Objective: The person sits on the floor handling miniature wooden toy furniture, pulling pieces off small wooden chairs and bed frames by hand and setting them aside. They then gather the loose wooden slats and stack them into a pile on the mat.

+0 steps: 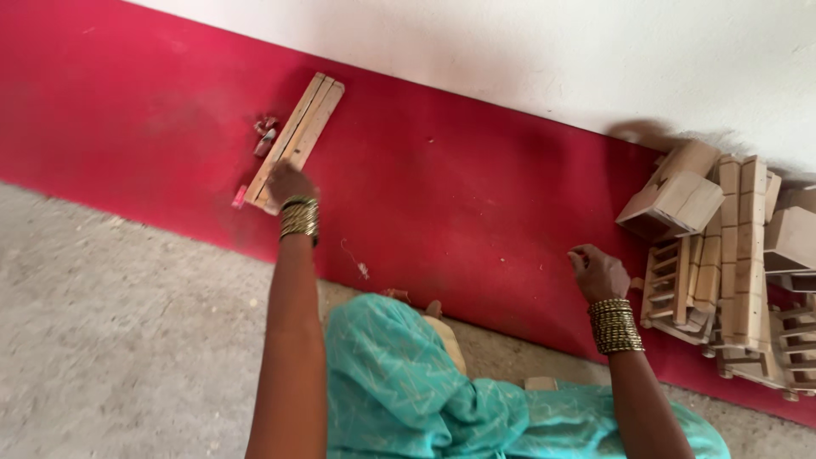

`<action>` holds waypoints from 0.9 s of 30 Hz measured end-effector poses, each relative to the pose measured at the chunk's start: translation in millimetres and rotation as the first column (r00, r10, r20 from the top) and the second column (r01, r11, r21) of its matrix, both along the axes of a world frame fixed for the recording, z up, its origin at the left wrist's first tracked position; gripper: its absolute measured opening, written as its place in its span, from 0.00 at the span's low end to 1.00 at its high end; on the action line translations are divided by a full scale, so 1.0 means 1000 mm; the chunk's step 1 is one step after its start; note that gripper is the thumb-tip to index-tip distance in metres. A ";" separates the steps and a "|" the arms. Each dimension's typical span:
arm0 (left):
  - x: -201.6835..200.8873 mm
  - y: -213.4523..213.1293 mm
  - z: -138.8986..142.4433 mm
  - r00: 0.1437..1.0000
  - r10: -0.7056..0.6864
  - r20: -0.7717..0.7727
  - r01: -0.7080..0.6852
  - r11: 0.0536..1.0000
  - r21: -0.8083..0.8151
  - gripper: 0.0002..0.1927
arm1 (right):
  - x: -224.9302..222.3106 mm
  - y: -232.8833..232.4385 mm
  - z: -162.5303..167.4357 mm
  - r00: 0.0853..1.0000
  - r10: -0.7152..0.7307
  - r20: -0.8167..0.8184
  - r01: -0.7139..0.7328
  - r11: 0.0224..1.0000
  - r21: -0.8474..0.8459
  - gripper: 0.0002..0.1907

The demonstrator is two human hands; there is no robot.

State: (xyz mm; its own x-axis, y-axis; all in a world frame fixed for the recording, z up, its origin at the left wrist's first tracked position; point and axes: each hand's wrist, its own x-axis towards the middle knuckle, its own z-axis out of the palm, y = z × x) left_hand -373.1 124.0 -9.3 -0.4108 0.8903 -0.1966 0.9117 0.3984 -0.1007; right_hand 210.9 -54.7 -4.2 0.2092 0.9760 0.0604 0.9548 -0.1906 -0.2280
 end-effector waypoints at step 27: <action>0.203 -0.017 0.012 0.273 0.214 0.938 -0.150 0.972 -0.178 0.41 | -0.170 0.073 0.018 0.477 -0.025 -0.879 -0.067 0.996 -0.064 0.18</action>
